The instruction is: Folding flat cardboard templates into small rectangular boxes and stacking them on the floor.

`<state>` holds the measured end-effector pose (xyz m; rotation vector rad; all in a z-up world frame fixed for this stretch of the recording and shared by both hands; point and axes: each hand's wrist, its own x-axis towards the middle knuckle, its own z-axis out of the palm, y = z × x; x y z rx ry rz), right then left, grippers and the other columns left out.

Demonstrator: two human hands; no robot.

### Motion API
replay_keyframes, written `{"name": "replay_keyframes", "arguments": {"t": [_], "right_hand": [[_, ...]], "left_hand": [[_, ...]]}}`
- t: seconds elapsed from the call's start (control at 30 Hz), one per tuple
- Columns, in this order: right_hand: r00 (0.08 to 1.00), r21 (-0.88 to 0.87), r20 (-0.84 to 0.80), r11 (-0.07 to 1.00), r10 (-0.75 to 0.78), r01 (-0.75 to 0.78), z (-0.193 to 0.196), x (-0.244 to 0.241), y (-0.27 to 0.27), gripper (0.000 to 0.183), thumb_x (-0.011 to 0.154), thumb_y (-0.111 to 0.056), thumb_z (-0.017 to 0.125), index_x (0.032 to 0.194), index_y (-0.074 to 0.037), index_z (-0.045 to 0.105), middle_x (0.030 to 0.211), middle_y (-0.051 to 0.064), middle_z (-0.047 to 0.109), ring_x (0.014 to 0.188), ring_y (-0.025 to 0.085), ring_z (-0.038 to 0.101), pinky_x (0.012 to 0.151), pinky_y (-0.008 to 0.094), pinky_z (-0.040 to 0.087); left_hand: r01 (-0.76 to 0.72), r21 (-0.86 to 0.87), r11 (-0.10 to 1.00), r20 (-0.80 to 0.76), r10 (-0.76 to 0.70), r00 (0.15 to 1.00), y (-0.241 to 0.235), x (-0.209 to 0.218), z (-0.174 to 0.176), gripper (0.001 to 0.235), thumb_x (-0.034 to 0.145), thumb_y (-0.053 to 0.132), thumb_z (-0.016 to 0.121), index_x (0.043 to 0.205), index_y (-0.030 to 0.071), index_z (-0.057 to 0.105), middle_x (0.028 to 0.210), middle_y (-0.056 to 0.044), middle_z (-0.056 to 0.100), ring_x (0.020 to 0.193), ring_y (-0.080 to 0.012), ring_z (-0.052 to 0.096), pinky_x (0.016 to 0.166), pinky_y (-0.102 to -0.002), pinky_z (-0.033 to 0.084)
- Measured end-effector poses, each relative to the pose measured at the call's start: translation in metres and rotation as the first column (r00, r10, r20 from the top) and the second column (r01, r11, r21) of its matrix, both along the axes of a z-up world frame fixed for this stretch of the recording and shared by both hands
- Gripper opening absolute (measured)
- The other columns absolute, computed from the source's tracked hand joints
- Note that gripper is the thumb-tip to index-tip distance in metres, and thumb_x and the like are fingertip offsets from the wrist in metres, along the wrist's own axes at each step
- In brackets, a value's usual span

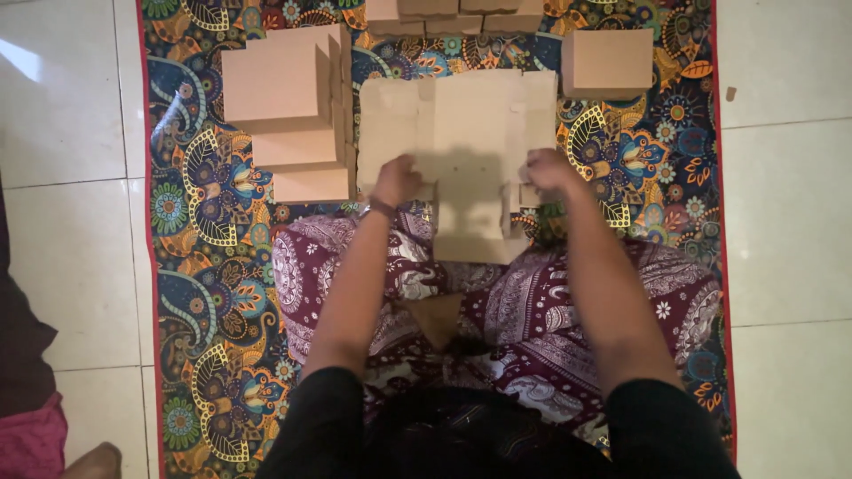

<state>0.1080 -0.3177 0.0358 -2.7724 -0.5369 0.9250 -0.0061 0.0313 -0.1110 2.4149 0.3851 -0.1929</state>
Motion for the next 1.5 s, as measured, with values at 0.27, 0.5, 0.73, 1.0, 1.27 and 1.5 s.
{"name": "replay_keyframes", "arguments": {"t": [0.27, 0.5, 0.73, 1.0, 1.27, 1.5], "right_hand": [[0.968, 0.199, -0.221, 0.977, 0.121, -0.076, 0.092, -0.038, 0.056, 0.061, 0.087, 0.001, 0.058, 0.147, -0.002, 0.054, 0.150, 0.025, 0.051, 0.133, 0.047, 0.053, 0.112, 0.054, 0.045], [0.947, 0.117, -0.048, 0.943, 0.318, -0.311, 0.003, -0.022, 0.042, 0.064, 0.075, -0.006, 0.075, 0.138, -0.013, 0.065, 0.154, 0.014, 0.048, 0.128, 0.047, 0.057, 0.106, 0.053, 0.052], [0.980, 0.448, -0.051, 0.882, 0.190, -0.147, 0.063, -0.036, 0.044, 0.022, 0.089, -0.005, 0.060, 0.102, -0.005, 0.078, 0.117, 0.023, 0.070, 0.111, 0.046, 0.066, 0.099, 0.051, 0.051], [0.866, 0.338, -0.488, 0.939, 0.112, 0.069, 0.124, -0.033, 0.035, 0.044, 0.092, -0.006, 0.061, 0.136, -0.008, 0.065, 0.126, 0.023, 0.068, 0.099, 0.041, 0.069, 0.089, 0.049, 0.057], [0.977, -0.103, 0.183, 0.991, 0.107, -0.089, 0.007, 0.027, -0.010, 0.030, 0.078, -0.012, 0.072, 0.107, -0.007, 0.075, 0.088, 0.015, 0.074, 0.083, 0.029, 0.077, 0.071, 0.040, 0.065], [0.976, 0.134, 0.141, 0.980, -0.167, 0.148, -0.030, 0.021, -0.002, 0.081, 0.073, -0.028, 0.082, 0.148, -0.018, 0.051, 0.138, 0.013, 0.057, 0.133, 0.034, 0.054, 0.111, 0.046, 0.045]], "left_hand": [[0.409, -0.146, 0.901, 0.255, -0.365, 0.895, -0.067, -0.017, 0.147, 0.041, 0.105, 0.030, 0.050, 0.124, -0.002, 0.066, 0.125, -0.029, 0.063, 0.123, -0.0466, 0.055, 0.112, -0.051, 0.039], [0.310, 0.252, 0.917, -0.237, -0.252, 0.938, -0.078, -0.001, 0.137, 0.037, 0.087, 0.035, 0.054, 0.118, 0.023, 0.071, 0.130, 0.001, 0.051, 0.106, -0.0363, 0.065, 0.084, -0.045, 0.060], [0.460, 0.205, 0.864, 0.240, -0.500, 0.832, -0.053, 0.006, 0.099, 0.027, 0.084, 0.030, 0.063, 0.101, 0.010, 0.070, 0.101, -0.010, 0.067, 0.101, -0.0359, 0.063, 0.094, -0.047, 0.048], [0.079, -0.466, 0.881, -0.089, -0.136, 0.987, -0.035, -0.037, 0.201, 0.035, 0.098, 0.031, 0.059, 0.118, 0.007, 0.074, 0.112, -0.021, 0.074, 0.109, -0.0409, 0.068, 0.096, -0.050, 0.052], [-0.185, 0.061, 0.981, 0.115, 0.177, 0.978, 0.007, 0.006, 0.038, 0.032, 0.093, 0.017, 0.060, 0.124, 0.020, 0.066, 0.107, -0.008, 0.075, 0.105, -0.0282, 0.073, 0.091, -0.039, 0.060], [0.092, -0.029, 0.995, 0.403, -0.072, 0.912, -0.018, 0.038, 0.051, 0.040, 0.084, 0.000, 0.067, 0.124, 0.004, 0.070, 0.120, -0.014, 0.073, 0.105, -0.0278, 0.071, 0.090, -0.033, 0.057]]}}
